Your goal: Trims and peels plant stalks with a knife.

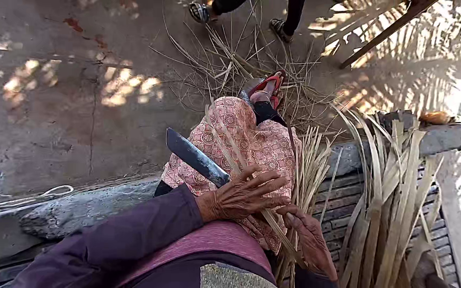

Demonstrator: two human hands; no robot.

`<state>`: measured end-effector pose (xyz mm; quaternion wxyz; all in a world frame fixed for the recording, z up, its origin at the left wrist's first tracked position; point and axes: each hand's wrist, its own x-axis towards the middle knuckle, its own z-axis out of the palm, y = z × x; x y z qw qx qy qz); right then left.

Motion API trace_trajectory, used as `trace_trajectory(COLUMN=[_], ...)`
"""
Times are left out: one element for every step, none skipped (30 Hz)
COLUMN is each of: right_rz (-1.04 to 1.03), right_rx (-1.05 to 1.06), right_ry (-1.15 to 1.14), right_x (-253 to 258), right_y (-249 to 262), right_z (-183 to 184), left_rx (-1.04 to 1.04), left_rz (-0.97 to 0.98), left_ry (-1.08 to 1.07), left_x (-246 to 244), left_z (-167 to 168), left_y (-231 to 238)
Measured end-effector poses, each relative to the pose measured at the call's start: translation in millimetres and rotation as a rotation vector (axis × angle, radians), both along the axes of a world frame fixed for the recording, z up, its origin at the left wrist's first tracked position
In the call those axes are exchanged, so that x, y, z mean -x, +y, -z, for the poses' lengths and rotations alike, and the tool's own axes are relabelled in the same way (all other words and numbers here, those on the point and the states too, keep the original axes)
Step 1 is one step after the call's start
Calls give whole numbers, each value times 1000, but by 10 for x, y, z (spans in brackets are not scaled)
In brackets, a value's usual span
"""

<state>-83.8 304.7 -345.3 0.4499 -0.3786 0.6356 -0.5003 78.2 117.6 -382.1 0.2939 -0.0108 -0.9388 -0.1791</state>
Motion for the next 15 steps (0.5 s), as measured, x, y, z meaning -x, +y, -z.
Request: trace_trajectory(right_rz=[30, 29, -2, -50, -102, -143, -155, -154, -151, -148, -144, -139, -136, -146, -163], right_rx=[-15, -39, -71, -100, -109, -99, -92, -91, -89, -83, -67, -47, -24, -7, 2], right_ry=[21, 85, 169, 244, 276, 266, 230, 197, 176, 173, 176, 184, 184, 181, 185], right_x=[25, 64, 93, 92, 68, 42, 8, -27, -60, -85, -100, -108, -112, -112, -113], right_y=[-18, -36, -51, -59, -65, -66, -62, -57, -55, -55, -57, -60, -64, -68, -74], right_z=[-9, -18, -20, -10, 13, 48, 70, 77, 80, 84, 89, 89, 88, 84, 81], left_rx=[3, 9, 18, 21, 21, 20, 16, 12, 16, 14, 17, 25, 28, 31, 27], left_rz=[-6, -10, -14, -14, -10, -7, -7, -7, -6, -5, -1, 1, 4, 4, 1], left_ry=[-8, -15, -24, -42, -53, -57, -59, -60, -68, -69, -72, -75, -78, -82, -80], left_x=[-3, 1, 5, -2, -10, -10, -7, -7, -14, -18, -19, -16, -14, -16, -18], left_z=[10, 30, 57, 83, 96, 97, 91, 83, 78, 80, 83, 82, 77, 65, 56], left_y=[-1, -7, -9, -2, 4, 4, 4, 7, 8, 11, 13, 15, 14, 13, 13])
